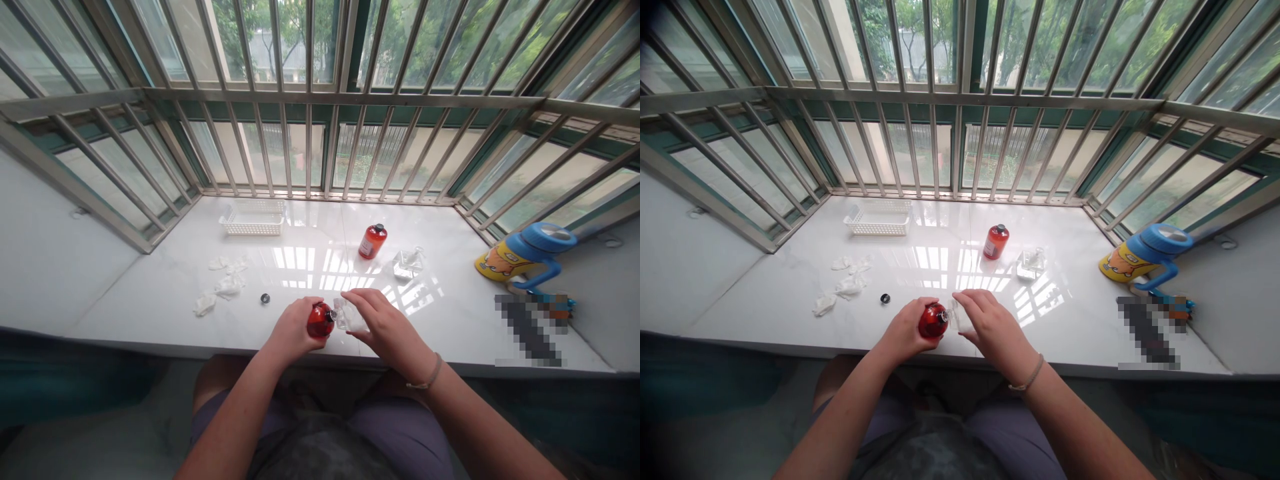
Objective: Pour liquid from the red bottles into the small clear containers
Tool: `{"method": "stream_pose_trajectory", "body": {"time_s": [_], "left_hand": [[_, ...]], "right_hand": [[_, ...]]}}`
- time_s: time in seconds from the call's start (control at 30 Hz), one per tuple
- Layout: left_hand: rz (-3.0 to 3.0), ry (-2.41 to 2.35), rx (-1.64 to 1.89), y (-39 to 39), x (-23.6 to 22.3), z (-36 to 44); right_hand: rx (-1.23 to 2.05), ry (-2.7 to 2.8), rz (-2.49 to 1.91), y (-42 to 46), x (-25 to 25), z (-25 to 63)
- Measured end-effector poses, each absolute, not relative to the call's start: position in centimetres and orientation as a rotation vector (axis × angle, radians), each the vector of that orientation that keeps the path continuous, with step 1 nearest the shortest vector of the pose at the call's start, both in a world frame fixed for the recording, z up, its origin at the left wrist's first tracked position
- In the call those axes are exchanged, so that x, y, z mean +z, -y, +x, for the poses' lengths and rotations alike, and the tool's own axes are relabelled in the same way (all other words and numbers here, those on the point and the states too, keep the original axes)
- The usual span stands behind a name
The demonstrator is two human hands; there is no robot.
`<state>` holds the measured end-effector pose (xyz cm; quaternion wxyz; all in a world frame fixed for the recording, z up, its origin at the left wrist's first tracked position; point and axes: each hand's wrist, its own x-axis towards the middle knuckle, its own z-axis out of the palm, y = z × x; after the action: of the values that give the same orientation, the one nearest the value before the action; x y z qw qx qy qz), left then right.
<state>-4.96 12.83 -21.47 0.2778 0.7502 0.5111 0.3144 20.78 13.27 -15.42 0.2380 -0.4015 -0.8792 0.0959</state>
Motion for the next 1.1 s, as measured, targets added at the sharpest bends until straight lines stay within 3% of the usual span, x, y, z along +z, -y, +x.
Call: {"method": "stream_pose_trajectory", "body": {"time_s": [1.1], "left_hand": [[1.993, -1.366, 0.836, -12.87, -21.56, -5.05]], "right_hand": [[0.242, 2.436, -1.092, -13.35, -14.86, 20.86]]}}
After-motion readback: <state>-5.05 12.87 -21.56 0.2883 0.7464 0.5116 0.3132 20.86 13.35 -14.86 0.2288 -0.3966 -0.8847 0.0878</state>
